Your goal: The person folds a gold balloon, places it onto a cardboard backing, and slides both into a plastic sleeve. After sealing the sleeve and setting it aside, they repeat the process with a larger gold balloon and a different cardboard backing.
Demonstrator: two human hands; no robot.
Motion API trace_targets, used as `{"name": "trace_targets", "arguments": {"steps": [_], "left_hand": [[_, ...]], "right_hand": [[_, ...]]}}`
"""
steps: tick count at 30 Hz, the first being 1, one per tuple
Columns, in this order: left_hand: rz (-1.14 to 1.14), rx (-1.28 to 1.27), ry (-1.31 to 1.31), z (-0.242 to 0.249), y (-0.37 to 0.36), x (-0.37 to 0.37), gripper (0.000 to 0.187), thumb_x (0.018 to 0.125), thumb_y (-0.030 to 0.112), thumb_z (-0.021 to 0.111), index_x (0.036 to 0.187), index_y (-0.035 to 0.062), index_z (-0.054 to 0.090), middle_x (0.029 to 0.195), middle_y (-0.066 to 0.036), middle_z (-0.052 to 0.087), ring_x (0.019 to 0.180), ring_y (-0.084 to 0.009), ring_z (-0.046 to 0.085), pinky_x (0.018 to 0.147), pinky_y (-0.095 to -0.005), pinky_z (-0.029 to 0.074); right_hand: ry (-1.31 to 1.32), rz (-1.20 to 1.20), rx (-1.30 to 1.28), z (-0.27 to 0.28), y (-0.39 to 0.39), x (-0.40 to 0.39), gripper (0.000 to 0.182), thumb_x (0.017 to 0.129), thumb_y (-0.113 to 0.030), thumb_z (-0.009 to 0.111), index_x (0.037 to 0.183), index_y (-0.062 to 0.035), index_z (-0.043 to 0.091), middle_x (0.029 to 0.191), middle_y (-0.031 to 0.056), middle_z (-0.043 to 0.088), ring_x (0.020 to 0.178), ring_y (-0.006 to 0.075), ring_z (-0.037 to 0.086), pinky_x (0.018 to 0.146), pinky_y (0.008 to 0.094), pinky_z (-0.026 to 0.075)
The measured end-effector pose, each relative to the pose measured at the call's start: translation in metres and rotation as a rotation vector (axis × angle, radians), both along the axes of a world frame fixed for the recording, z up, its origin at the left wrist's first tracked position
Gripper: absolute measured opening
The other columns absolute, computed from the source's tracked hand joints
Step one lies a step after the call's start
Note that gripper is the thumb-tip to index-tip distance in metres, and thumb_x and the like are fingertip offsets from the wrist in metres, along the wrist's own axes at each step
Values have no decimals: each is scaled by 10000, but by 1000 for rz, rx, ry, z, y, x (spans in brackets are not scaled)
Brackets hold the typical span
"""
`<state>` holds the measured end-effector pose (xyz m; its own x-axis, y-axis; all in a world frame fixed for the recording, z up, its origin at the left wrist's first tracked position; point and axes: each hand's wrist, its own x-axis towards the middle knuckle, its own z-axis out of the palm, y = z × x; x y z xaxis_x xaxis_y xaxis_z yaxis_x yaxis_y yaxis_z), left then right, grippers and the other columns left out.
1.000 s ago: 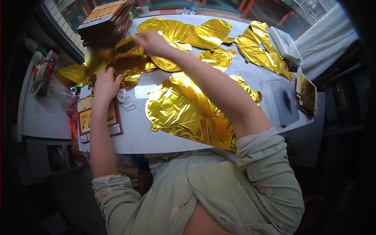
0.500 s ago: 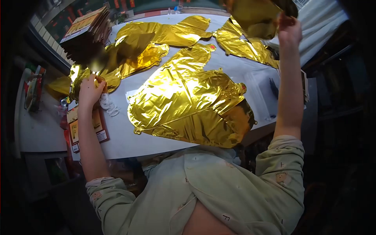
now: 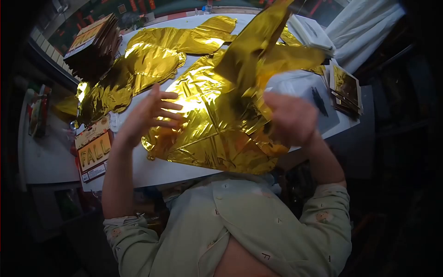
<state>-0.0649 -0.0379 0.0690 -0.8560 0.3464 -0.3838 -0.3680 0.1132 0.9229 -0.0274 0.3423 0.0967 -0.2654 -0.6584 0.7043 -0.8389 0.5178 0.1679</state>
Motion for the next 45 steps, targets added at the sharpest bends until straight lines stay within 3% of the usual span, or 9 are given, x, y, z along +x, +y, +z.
{"name": "trace_targets", "arguments": {"steps": [9,13,14,20,23,30,33,38,45], "left_hand": [[94,-73,-61,-16,36,2,973,995,818,407,1609,66,346,1208,-183,640,1002,-231,726,837,-338,639],[-25,-334,255,-11,34,-6,715,1055,532,590,1556,43,447,1193,-88,688,869,-85,628,623,-196,486],[40,-292,171,-9,34,-8,677,981,378,763,1498,12,522,1190,-123,725,828,-82,624,669,-262,487],[57,-269,219,-31,42,-29,640,890,155,834,1448,4,559,1055,-51,706,694,-39,551,601,-204,425],[-22,-181,197,-36,35,-40,653,869,132,835,1455,35,564,975,-6,681,678,-21,531,589,-201,409],[-27,13,240,-35,2,-24,162,878,106,713,1011,19,739,917,0,723,761,-79,582,702,-249,455],[-313,185,432,-26,-15,-19,216,866,181,793,724,84,662,1258,-156,650,1009,-139,631,822,-247,461],[-201,80,222,-15,-46,-2,234,933,92,641,700,77,655,1314,-145,658,1136,-191,627,995,-320,455],[-159,-189,-18,0,-73,-5,201,982,27,564,1063,33,747,1180,-11,730,1034,-78,639,917,-254,483]], "right_hand": [[-214,91,316,-53,-32,45,129,902,-183,706,869,-79,637,1225,114,748,1112,238,741,958,369,605],[-315,141,304,-61,-32,44,120,901,-176,708,880,-81,640,1227,102,741,1128,232,725,963,368,600],[-337,153,295,-63,-31,43,138,909,-198,716,897,-80,645,1233,107,738,1124,237,726,961,374,599],[-584,201,112,-47,-22,33,361,967,-373,721,1132,-54,687,1290,141,718,1160,309,716,995,423,585],[-623,36,5,-48,-6,25,411,1000,-371,681,1236,-36,686,1304,160,713,1171,359,713,1005,463,579],[-660,-267,152,-62,10,21,405,966,-268,724,1304,-51,666,1405,122,645,1371,328,565,1153,490,445],[-679,-283,154,-68,12,20,422,953,-271,740,1310,-57,666,1437,113,623,1395,321,539,1176,510,415],[-667,-319,172,-67,18,15,455,944,-265,747,1340,-63,648,1452,111,613,1407,321,532,1186,508,410],[-674,-350,141,-71,18,11,466,948,-266,742,1357,-71,634,1452,113,609,1380,326,561,1185,506,418]]}}
